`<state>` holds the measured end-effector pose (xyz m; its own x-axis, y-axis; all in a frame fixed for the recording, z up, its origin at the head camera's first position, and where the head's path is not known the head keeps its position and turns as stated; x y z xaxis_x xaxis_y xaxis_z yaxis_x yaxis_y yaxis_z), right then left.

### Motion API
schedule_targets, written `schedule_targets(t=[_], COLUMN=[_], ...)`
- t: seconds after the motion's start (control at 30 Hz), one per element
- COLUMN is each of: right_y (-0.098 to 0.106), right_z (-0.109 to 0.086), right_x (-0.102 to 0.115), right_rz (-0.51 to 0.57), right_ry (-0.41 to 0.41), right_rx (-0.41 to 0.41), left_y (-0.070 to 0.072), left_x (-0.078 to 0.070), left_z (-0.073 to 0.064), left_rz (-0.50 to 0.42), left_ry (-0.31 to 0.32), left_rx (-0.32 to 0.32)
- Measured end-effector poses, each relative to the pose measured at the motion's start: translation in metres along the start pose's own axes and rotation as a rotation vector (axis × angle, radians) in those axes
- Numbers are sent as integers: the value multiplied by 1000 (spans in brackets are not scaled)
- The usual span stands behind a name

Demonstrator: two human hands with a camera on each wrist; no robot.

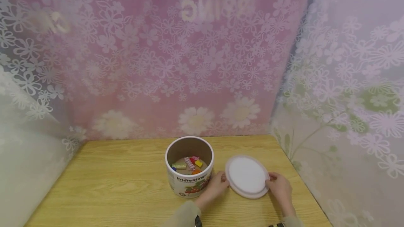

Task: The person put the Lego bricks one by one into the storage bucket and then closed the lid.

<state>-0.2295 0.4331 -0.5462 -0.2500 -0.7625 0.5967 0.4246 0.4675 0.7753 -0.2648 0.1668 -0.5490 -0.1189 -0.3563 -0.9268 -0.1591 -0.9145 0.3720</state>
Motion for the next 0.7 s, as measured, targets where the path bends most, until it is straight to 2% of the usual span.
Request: schedule_targets(t=[0.13,0.27,0.47,0.57,0.7], right_y=[9,20,41,51,61], right_z=[-4,-5,-8,-11,-11], right_x=[5,12,25,33,38], right_rz=[43,97,229,315,351], right_ry=[-10,-18,-102,-105,-83], right_rx=[-6,-2,-4,-17,-11], left_y=[2,5,11,13,17], left_x=[-7,-15,-33,-43,-54], left_z=[-1,-2,-5,-6,-9], left_rz=[-96,-240,-430,-493,-520], left_ry=[-14,-28,-25,-24,-26], left_rx=[-26,-34,-62,-84,-99])
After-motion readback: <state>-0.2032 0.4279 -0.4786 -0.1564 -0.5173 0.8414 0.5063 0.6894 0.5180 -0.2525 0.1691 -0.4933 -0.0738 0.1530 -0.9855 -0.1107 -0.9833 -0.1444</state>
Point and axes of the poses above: each hand's wrist, its own z-axis towards the middle knuckle, its own y-axis out of the back of the hand, x = y × z, the point moved 4 cm from there along z, towards the middle knuckle, and after that the axes turned 9 degrees about -x, right-handed, at the moved point
